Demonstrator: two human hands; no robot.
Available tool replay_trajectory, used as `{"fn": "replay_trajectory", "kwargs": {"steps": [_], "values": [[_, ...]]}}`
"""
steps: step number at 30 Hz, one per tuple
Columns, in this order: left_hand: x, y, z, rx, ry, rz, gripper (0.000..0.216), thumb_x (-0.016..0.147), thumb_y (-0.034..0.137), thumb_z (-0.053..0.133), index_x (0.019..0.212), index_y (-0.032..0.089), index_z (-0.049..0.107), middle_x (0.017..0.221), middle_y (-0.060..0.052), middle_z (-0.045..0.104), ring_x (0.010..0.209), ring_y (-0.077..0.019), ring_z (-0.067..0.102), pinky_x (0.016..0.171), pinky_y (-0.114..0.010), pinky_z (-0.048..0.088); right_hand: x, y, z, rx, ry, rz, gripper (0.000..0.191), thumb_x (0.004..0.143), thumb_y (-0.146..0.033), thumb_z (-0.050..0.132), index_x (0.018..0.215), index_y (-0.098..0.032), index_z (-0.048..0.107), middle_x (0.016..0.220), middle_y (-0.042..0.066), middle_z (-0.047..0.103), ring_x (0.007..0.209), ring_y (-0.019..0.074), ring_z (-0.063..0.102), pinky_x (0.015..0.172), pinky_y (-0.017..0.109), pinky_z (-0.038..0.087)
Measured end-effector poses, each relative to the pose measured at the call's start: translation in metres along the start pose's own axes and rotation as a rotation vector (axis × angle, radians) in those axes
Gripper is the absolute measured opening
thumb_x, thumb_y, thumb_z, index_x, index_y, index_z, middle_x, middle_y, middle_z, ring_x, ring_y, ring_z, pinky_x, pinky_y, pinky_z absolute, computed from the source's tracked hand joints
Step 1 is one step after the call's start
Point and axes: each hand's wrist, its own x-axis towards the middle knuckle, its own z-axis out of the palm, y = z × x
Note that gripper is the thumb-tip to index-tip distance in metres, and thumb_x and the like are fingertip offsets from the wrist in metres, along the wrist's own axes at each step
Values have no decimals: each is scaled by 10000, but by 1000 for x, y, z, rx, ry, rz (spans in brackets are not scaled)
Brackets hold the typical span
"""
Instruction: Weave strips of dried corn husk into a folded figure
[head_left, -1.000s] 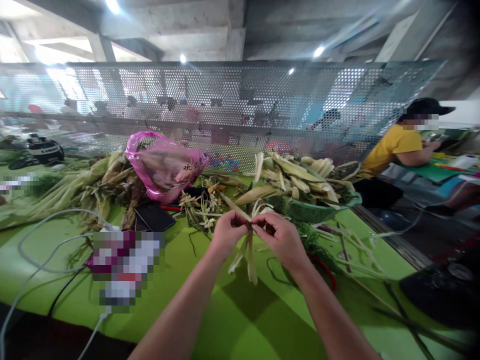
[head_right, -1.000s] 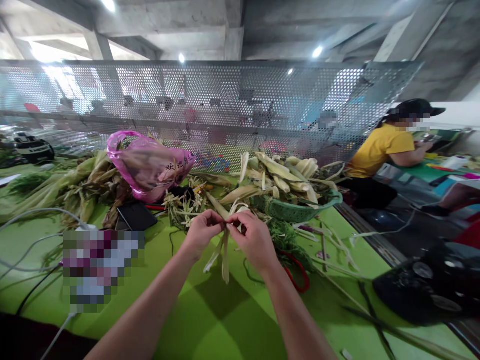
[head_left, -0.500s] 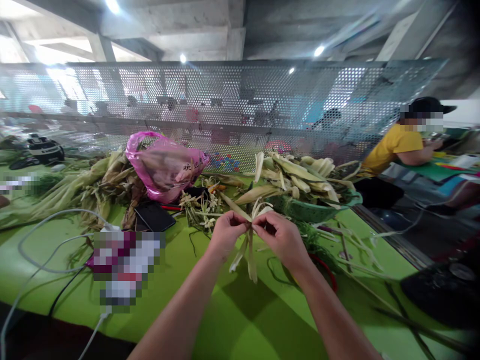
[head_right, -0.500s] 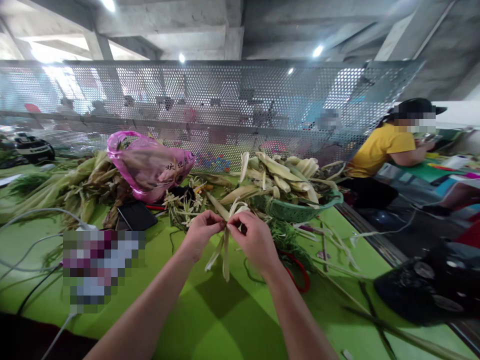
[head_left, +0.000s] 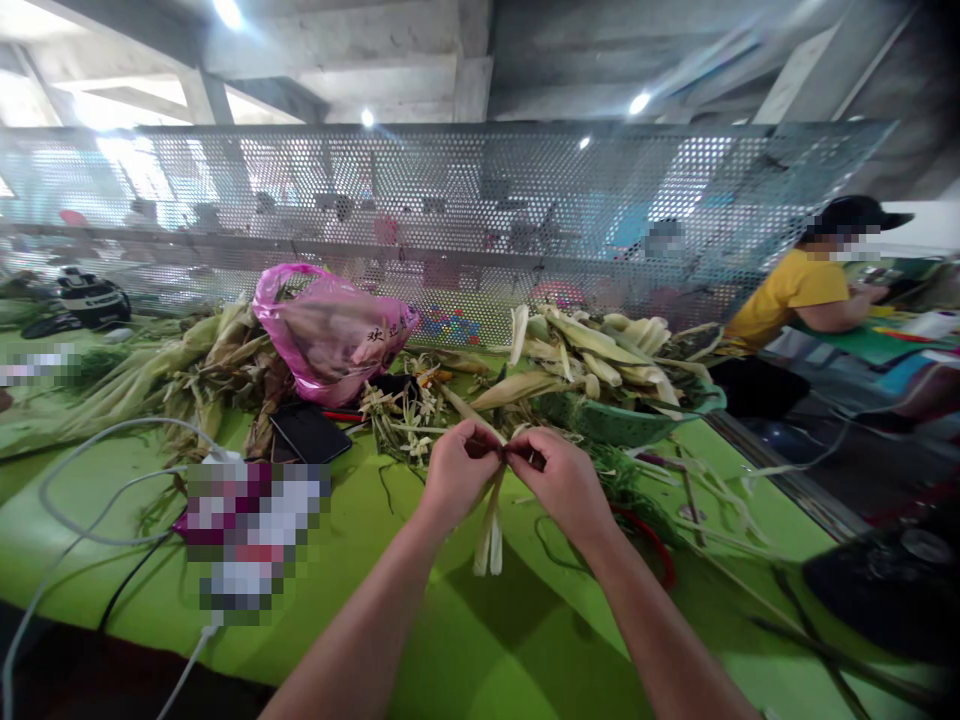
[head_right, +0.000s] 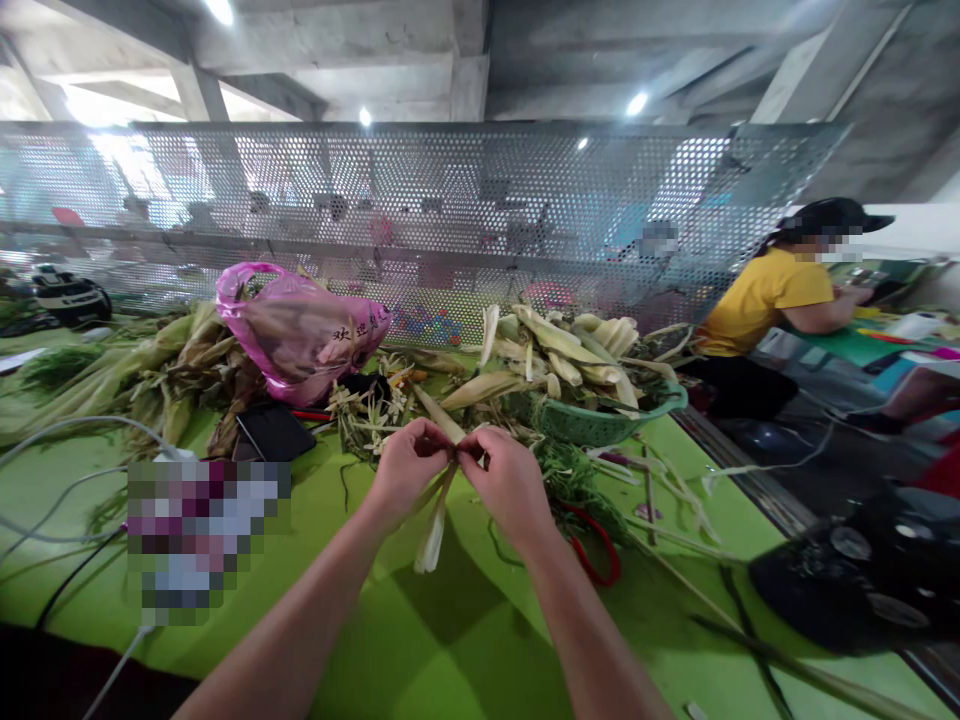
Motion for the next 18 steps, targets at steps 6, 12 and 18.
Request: {"fn": "replay_trajectory", "kwargs": {"steps": [6, 12, 18], "values": [[-4, 3, 2, 217, 39, 119, 174, 693, 71, 548, 786, 175, 653, 747, -11, 663, 678, -133, 592, 642, -239, 444, -3, -2, 3, 13, 19, 20, 67, 804, -223, 556, 755, -205, 597, 751, 31, 619, 683, 183, 572, 638, 289, 425], [-4, 1, 2, 282, 68, 213, 232, 713, 16, 527, 790, 182, 670, 783, -18, 660, 728, -137, 592, 691, -244, 447, -2, -1, 1, 118, 23, 13, 58, 804, -232, 571, 787, -206, 620, 766, 23, 632, 703, 181, 580, 662, 291, 444], [-3, -1, 1, 214, 48, 249, 210, 761, 29, 532, 825, 184, 659, 821, -19, 624, 762, -139, 583, 701, -242, 452, -1, 0, 1, 342, 10, 117, 136, 826, -296, 574, 895, -200, 642, 777, 22, 660, 708, 183, 602, 661, 293, 471]]}}
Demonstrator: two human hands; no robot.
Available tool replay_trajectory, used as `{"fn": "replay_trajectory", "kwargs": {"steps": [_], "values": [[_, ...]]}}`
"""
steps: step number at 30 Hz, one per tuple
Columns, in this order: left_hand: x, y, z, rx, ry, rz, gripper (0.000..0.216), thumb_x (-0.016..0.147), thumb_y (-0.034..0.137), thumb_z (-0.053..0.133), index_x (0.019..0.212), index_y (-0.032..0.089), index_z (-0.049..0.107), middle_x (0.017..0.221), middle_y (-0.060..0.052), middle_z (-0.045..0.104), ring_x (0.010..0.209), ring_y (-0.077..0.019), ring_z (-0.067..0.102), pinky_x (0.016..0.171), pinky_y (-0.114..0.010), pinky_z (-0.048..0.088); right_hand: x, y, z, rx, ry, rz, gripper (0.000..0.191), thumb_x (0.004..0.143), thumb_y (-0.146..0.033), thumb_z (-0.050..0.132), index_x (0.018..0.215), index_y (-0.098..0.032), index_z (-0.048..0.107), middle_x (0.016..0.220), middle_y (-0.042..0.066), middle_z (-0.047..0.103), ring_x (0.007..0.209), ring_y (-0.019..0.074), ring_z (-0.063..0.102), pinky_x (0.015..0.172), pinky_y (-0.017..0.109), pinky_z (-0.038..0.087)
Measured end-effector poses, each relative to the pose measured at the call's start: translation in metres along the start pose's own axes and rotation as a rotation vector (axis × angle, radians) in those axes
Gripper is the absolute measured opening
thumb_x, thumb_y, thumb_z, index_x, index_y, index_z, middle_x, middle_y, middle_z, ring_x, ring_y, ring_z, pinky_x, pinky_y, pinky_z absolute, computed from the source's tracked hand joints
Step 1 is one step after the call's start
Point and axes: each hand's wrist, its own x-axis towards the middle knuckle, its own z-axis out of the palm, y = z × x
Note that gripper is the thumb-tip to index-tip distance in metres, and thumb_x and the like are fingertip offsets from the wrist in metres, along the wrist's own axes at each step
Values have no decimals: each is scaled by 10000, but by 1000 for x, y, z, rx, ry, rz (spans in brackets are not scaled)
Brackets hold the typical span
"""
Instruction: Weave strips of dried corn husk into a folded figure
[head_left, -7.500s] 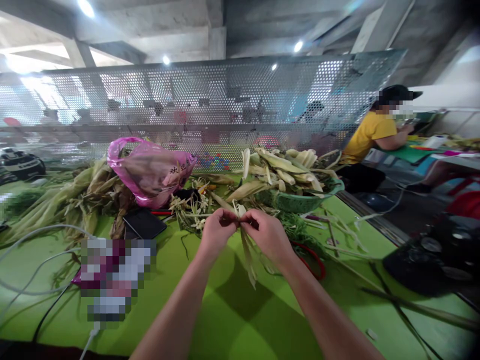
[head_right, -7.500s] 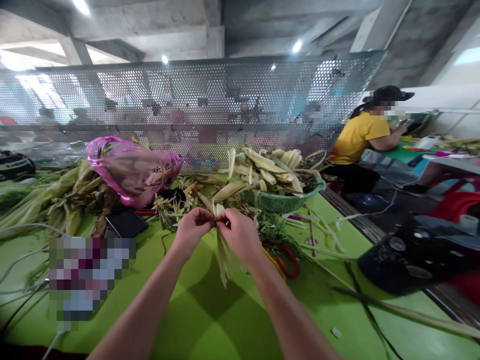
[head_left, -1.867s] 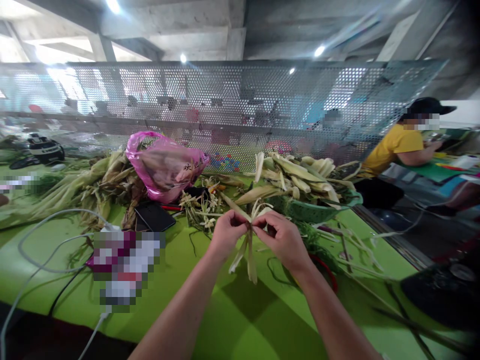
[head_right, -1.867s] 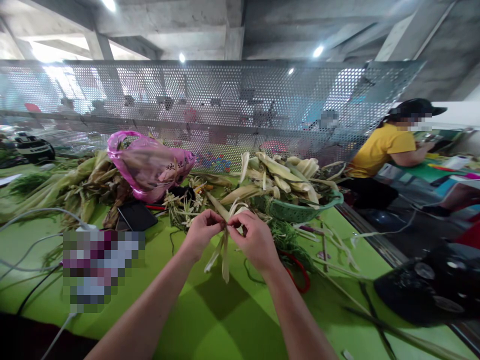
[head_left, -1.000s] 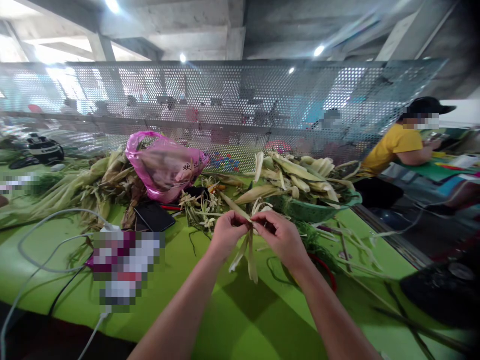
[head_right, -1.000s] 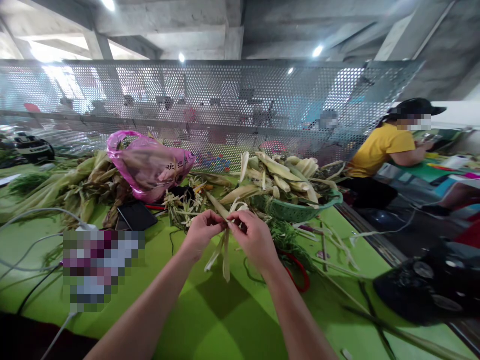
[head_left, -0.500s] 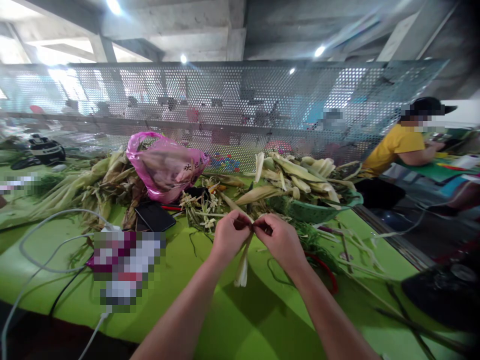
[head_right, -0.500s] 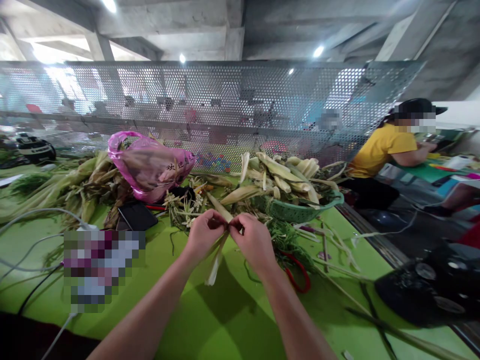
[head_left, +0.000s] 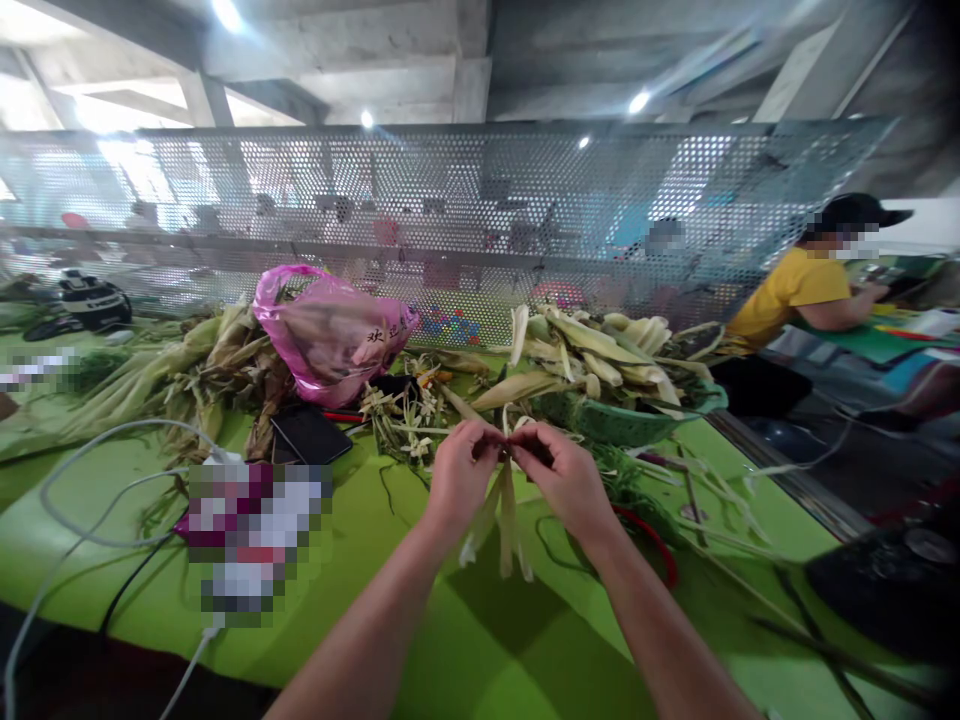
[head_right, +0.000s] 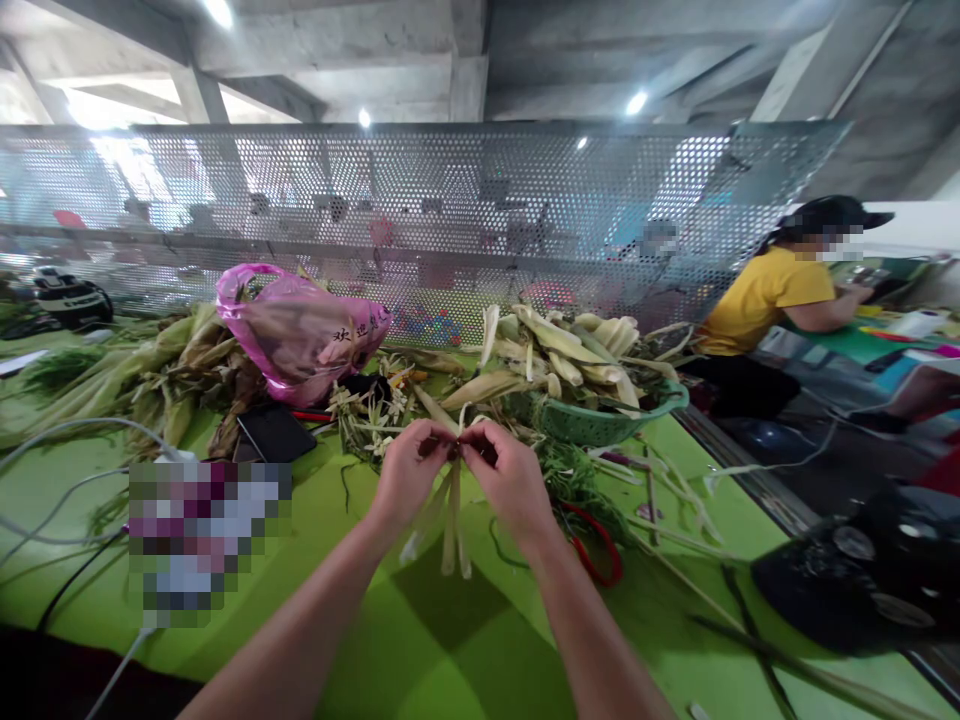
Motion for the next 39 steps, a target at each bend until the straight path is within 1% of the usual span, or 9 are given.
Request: {"fn": "replay_trajectory", "kwargs": {"steps": [4, 7, 11, 15, 19, 23, 31, 36, 39], "values": [[1, 1, -1, -49, -1, 24, 196, 766, 37, 545, 816, 184, 664, 843, -25, 608, 768, -139, 583, 700, -237, 456, 1, 0, 0, 87, -53, 63, 227, 819, -300, 570, 997, -205, 674, 791, 30, 680, 749, 197, 618, 677, 306, 484], [2, 1, -1, -70, 0, 24, 191, 770, 49, 548, 812, 186, 674, 837, -27, 601, 762, -139, 584, 698, -237, 456, 2, 1, -2, 112, -71, 93, 215, 802, -302, 586, 953, -195, 694, 803, 34, 681, 712, 184, 597, 646, 299, 477], [2, 0, 0, -113, -5, -19, 149, 762, 89, 586, 806, 184, 691, 814, -30, 606, 748, -144, 586, 681, -239, 453, 3, 1, -2, 151, -42, 145, 177, 752, -315, 635, 858, -179, 678, 683, 8, 619, 585, 146, 518, 534, 264, 438], [4, 1, 1, -240, -18, -151, 36, 743, 165, 652, 776, 165, 665, 762, -27, 632, 709, -140, 589, 674, -249, 462, 3, -4, -3, 238, -14, 175, 140, 757, -305, 625, 821, -180, 631, 703, 5, 596, 615, 146, 532, 559, 267, 472], [6, 5, -1, -483, -5, -355, 149, 755, 279, 665, 767, 161, 574, 714, 1, 609, 664, -129, 609, 665, -262, 483, 2, -1, -7, 321, -11, 191, 85, 768, -274, 600, 771, -191, 584, 710, -10, 567, 626, 145, 547, 595, 280, 496], [5, 8, -3, -555, 19, -440, 209, 762, 330, 657, 774, 160, 536, 709, 8, 598, 661, -116, 608, 635, -237, 466, 2, 7, -9, 322, 9, 193, 64, 755, -258, 597, 764, -198, 577, 703, -15, 574, 652, 159, 562, 595, 280, 483], [3, 16, -2, -582, 24, -469, 241, 746, 351, 661, 767, 173, 500, 714, 16, 571, 660, -114, 590, 591, -226, 459, 2, -4, -5, 360, -44, 222, 130, 742, -295, 597, 807, -183, 586, 765, 16, 583, 648, 151, 539, 603, 283, 491], [3, 13, -1, -536, 19, -434, 197, 764, 323, 644, 771, 171, 519, 707, 21, 554, 636, -99, 558, 569, -211, 447, 0, -6, -2, 323, -117, 198, 222, 801, -407, 600, 841, -189, 607, 772, 21, 591, 709, 166, 553, 604, 271, 479], [3, 8, 0, -501, 26, -395, 178, 768, 313, 641, 770, 169, 535, 709, 22, 550, 629, -93, 537, 568, -207, 440, 1, -4, 0, 280, -107, 202, 245, 789, -432, 621, 812, -188, 624, 734, 13, 599, 684, 166, 546, 590, 271, 467]]}}
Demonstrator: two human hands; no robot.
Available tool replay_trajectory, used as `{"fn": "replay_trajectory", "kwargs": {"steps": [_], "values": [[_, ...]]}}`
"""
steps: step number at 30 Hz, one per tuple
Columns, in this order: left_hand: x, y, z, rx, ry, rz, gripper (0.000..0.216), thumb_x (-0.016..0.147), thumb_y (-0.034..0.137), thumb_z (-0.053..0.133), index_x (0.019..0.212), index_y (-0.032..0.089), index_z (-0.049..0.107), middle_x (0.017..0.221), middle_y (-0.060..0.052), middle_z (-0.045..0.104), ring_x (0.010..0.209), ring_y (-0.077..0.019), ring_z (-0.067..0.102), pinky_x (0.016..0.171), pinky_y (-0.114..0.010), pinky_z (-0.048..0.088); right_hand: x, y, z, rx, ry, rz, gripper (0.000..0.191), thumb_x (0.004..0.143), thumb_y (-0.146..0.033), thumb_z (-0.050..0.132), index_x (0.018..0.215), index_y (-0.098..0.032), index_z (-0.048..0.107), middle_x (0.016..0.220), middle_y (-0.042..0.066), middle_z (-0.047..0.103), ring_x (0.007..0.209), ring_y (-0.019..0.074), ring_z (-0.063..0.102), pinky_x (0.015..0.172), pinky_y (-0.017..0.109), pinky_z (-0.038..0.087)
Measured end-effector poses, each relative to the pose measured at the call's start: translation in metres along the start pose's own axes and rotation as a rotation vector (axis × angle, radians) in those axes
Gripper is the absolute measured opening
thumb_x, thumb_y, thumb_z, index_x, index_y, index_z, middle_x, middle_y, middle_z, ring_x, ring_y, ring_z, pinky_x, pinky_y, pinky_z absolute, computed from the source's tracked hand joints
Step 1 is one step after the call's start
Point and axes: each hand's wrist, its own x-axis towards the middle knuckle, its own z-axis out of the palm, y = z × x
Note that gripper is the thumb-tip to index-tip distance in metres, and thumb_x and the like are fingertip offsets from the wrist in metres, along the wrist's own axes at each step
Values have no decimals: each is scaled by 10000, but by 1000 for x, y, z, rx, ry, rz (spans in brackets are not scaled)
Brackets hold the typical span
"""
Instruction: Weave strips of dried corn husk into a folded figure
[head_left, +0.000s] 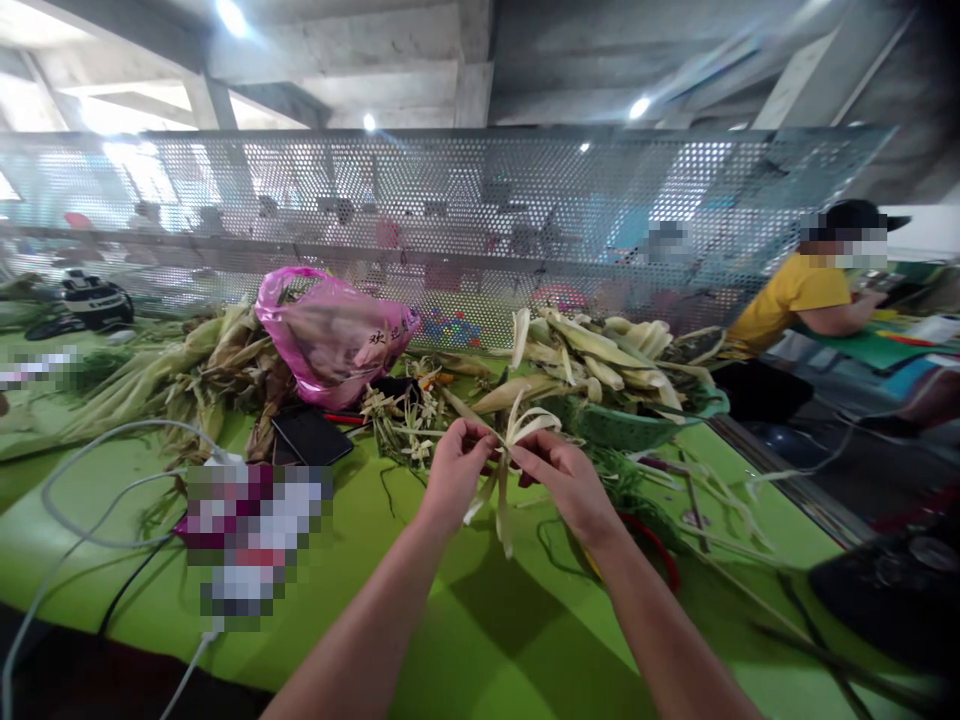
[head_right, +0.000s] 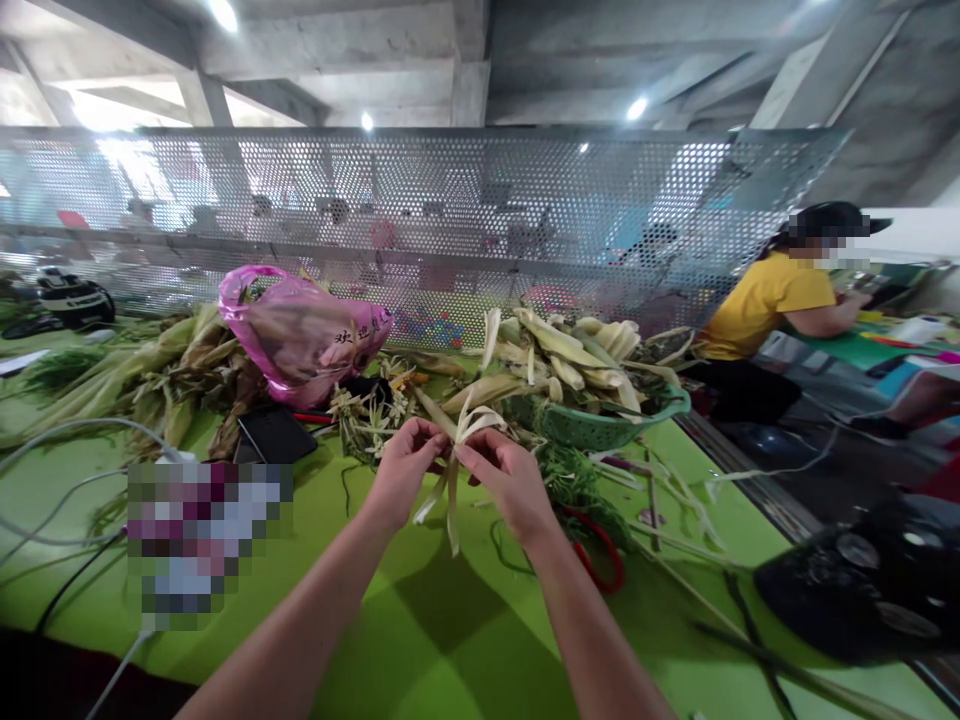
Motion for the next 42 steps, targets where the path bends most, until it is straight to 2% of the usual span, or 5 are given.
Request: {"fn": "replay_trajectory", "kwargs": {"steps": [6, 12, 18, 34, 42], "values": [[0, -1, -1, -8, -26, 11, 186, 753, 299, 664, 775, 162, 540, 726, 12, 563, 651, -102, 547, 617, -230, 458, 1, 0, 0, -14, 28, -4, 158, 768, -333, 619, 793, -180, 648, 707, 18, 613, 648, 163, 543, 569, 266, 465], [-1, 4, 0, 36, -5, 18, 154, 748, 268, 660, 764, 163, 550, 710, 11, 570, 659, -104, 540, 625, -225, 439, -3, -4, -2, 24, 56, -34, 354, 896, -454, 461, 785, -174, 646, 691, 33, 607, 584, 153, 541, 551, 271, 444], [0, 4, 1, 58, 23, 50, 130, 733, 235, 668, 749, 158, 564, 710, 10, 569, 661, -99, 521, 636, -224, 421, 1, 2, -2, -85, 59, -36, 256, 778, -441, 665, 774, -185, 647, 670, 4, 602, 619, 159, 533, 564, 270, 452], [-1, 4, 1, -208, 20, -39, 233, 700, 313, 728, 711, 155, 557, 686, 12, 604, 602, -77, 513, 629, -213, 418, 1, 11, 2, -172, 109, -53, 169, 782, -269, 580, 631, -206, 536, 571, -42, 451, 566, 138, 423, 532, 254, 347], [-2, -2, -4, -187, 19, -146, 305, 689, 391, 747, 817, 171, 578, 778, 5, 592, 687, -99, 555, 603, -205, 414, 6, 15, 3, -44, 98, -91, 268, 797, -459, 608, 724, -202, 596, 660, -14, 551, 600, 151, 499, 573, 267, 420]]}}
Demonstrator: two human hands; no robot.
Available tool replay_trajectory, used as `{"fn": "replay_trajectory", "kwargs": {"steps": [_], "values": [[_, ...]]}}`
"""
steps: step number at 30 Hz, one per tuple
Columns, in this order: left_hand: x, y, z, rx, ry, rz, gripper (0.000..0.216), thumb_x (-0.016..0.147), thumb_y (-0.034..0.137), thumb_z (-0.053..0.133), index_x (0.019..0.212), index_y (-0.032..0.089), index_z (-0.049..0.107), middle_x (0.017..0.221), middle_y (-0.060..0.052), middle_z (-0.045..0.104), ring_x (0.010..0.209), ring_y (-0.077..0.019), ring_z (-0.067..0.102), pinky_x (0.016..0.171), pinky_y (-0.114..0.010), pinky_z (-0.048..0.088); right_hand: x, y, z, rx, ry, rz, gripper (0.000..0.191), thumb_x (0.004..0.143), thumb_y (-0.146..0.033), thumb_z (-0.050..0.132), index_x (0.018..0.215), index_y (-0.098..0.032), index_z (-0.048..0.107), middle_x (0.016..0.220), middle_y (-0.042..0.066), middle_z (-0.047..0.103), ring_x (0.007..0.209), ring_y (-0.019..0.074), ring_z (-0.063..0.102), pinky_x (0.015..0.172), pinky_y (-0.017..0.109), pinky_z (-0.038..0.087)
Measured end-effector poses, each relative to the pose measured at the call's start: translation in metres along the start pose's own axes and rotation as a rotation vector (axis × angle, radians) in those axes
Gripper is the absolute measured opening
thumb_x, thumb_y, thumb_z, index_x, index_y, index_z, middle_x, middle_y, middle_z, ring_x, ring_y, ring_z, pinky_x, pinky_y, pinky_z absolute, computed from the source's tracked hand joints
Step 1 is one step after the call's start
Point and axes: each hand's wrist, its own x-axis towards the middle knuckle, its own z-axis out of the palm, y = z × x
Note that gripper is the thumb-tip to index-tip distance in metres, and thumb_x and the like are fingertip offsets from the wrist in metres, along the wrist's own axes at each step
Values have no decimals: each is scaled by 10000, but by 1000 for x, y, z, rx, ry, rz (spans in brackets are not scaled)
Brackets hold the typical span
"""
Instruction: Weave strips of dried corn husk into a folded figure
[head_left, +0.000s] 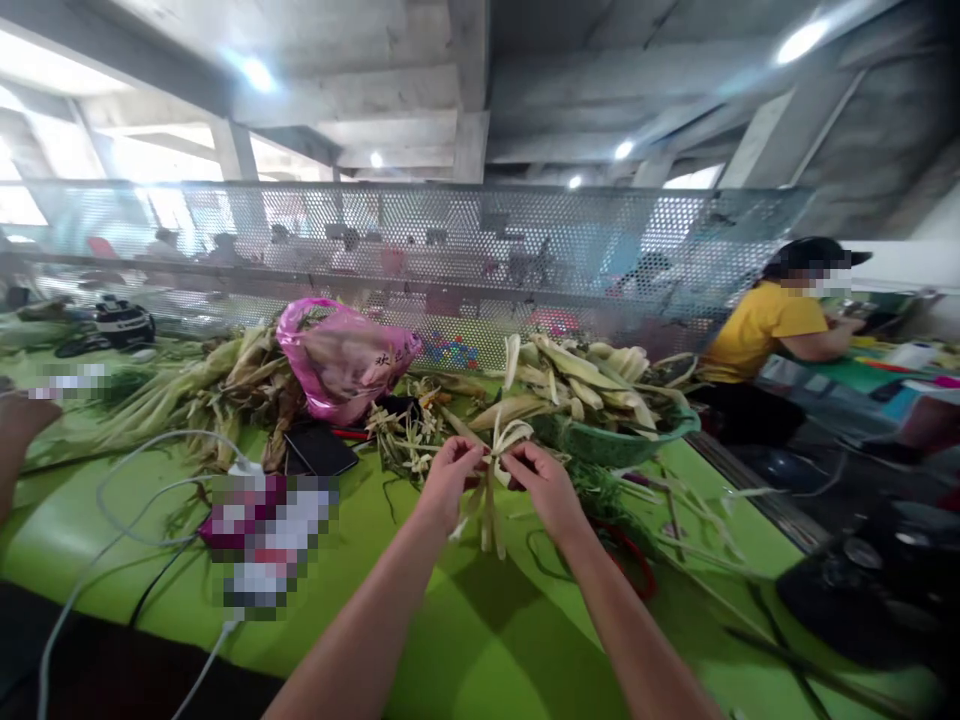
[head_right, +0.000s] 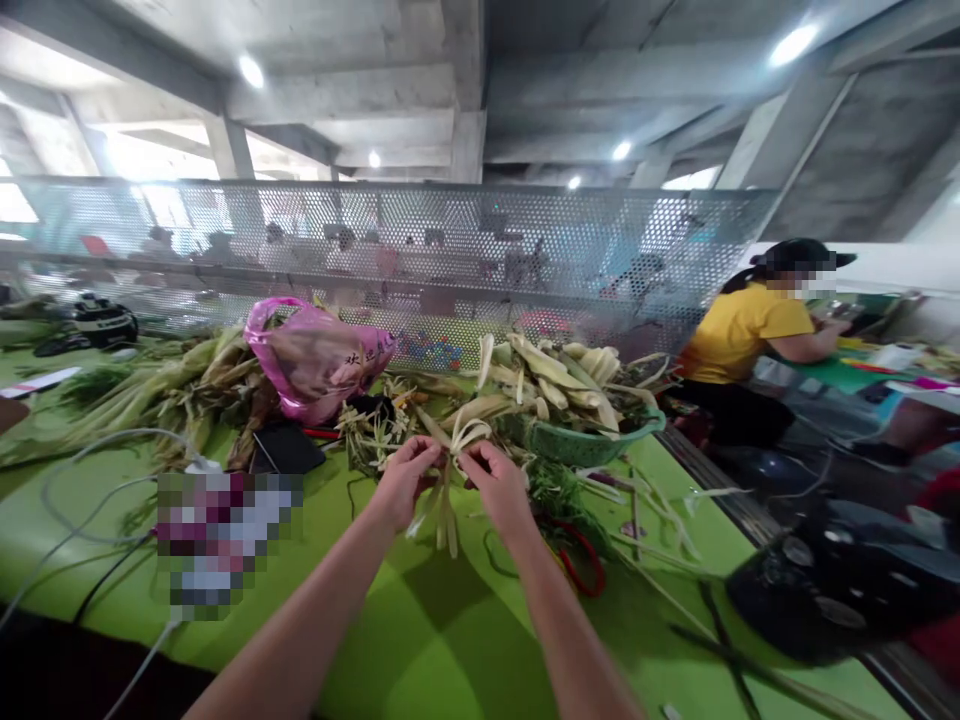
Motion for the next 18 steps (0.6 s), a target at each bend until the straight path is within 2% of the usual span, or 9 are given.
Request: {"fn": "replay_trajectory", "kwargs": {"steps": [2, 3, 6, 9, 13, 18], "values": [[0, -4, 0, 58, -52, -49, 392, 674, 419, 759, 947, 181, 611, 896, -26, 628, 737, -119, 575, 596, -215, 413, 0, -1, 1, 38, -20, -22, 303, 796, -500, 604, 749, -201, 618, 680, -6, 575, 610, 155, 510, 568, 268, 436], [0, -6, 1, 76, -74, -56, 427, 666, 442, 761, 966, 173, 619, 892, -34, 637, 735, -124, 580, 601, -220, 413, -1, -1, 2, 52, -25, -31, 313, 795, -511, 605, 763, -200, 628, 689, -2, 586, 617, 159, 519, 567, 269, 443], [0, -9, 3, 83, -118, -56, 464, 601, 450, 802, 908, 139, 645, 790, -39, 647, 679, -129, 577, 605, -235, 409, -2, -1, 2, 77, -19, -52, 315, 778, -513, 627, 769, -199, 637, 685, 5, 599, 618, 165, 535, 551, 269, 452], [-2, -8, 3, 86, -129, -48, 454, 514, 395, 856, 813, 119, 655, 702, -23, 635, 618, -113, 551, 597, -235, 396, -2, -2, 0, 86, 7, -72, 326, 741, -523, 656, 695, -202, 619, 613, -10, 567, 559, 153, 508, 518, 264, 431], [-16, -7, -6, 73, -39, -41, 420, 494, 342, 867, 764, 141, 616, 655, 13, 605, 567, -91, 532, 571, -224, 386, -11, -4, 4, 99, 32, -78, 358, 700, -561, 665, 674, -206, 620, 597, -10, 576, 527, 149, 500, 499, 268, 420], [-41, -8, -22, 54, 133, -26, 413, 510, 262, 855, 690, 178, 493, 578, 70, 515, 494, -65, 479, 500, -197, 365, -43, 3, 16, 111, 19, -32, 375, 706, -579, 639, 712, -204, 623, 623, 0, 601, 514, 145, 508, 501, 276, 442]]}}
